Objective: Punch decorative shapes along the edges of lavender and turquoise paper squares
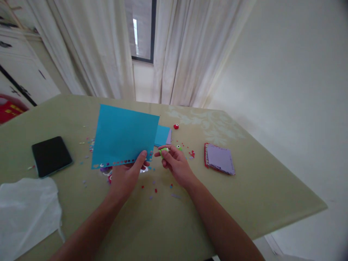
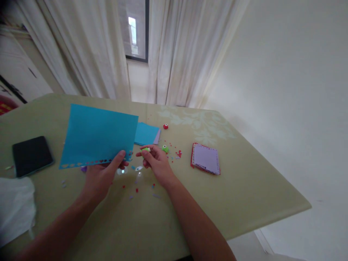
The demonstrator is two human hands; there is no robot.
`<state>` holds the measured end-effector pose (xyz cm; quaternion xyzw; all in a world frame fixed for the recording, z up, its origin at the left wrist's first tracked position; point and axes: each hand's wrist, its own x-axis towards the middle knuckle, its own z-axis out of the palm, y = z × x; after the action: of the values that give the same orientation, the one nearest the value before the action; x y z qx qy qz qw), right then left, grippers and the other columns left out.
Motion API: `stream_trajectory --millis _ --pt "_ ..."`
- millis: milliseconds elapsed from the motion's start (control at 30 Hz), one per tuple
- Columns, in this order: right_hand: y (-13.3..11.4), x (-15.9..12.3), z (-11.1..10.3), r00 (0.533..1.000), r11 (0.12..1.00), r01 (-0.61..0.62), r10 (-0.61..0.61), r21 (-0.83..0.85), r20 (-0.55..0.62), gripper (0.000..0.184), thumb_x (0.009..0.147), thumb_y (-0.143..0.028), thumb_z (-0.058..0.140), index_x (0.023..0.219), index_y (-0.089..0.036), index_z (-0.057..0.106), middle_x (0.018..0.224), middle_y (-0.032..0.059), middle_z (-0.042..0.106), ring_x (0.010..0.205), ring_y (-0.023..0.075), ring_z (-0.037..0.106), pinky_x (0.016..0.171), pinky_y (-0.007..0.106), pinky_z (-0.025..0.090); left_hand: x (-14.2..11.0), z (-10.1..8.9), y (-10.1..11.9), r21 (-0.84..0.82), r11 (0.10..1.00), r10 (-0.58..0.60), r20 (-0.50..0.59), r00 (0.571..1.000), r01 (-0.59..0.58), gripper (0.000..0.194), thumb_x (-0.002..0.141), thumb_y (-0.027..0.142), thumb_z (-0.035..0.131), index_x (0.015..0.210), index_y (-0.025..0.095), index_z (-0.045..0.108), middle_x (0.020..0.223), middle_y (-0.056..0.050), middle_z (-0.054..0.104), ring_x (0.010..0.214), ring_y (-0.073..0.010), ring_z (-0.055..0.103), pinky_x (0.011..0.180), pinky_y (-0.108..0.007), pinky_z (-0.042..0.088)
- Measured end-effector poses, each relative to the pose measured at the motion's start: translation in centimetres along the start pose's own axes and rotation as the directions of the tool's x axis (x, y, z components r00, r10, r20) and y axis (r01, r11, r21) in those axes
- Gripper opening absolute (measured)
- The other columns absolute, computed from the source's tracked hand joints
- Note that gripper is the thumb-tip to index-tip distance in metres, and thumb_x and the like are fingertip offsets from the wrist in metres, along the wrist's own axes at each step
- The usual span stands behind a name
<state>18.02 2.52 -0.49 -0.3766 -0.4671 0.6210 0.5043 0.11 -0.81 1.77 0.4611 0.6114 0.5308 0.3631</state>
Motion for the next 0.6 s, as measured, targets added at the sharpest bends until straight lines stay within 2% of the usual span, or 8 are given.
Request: stream_trajectory --millis 200,467,600 --pt "0.31 -0.27 0.33 0.997 0.986 -0.063 0.068 0.156 -0.027 0.044 0.081 -0.060 0.089 0.106 -0.024 0.082 0.086 0.0011 0.068 0.067 0.0130 0.056 0.065 0.030 0.045 -0.06 0.14 -0.76 0.091 0.996 0.017 0.024 1.000 -0.019 0.041 0.082 0.062 0.074 0.067 0.024 0.075 0.065 -0.007 0.079 0.063 -0.0285 0.077 0.067 -0.039 0.062" --pt "0.19 -0.40 0.40 0.999 0.995 -0.029 0.032 0.092 -0.026 0.040 0.078 -0.052 0.094 0.102 -0.024 0.078 0.090 0.0012 0.072 0.068 0.0139 0.054 0.065 0.031 0.042 -0.34 0.38 0.01 0.109 0.994 0.006 0.045 0.999 -0.011 0.038 0.082 0.058 0.073 0.063 0.026 0.074 0.062 -0.006 0.078 0.063 -0.0297 0.077 0.067 -0.039 0.064" --pt "0.07 -0.51 0.48 0.999 0.996 0.014 -0.010 0.089 -0.037 0.038 0.079 -0.048 0.093 0.106 -0.026 0.079 0.089 0.0002 0.071 0.070 0.0142 0.053 0.066 0.031 0.040 -0.32 0.36 -0.27 0.123 0.992 0.003 0.034 0.999 -0.007 0.038 0.081 0.060 0.073 0.063 0.026 0.074 0.062 -0.007 0.077 0.064 -0.0305 0.077 0.068 -0.040 0.064"
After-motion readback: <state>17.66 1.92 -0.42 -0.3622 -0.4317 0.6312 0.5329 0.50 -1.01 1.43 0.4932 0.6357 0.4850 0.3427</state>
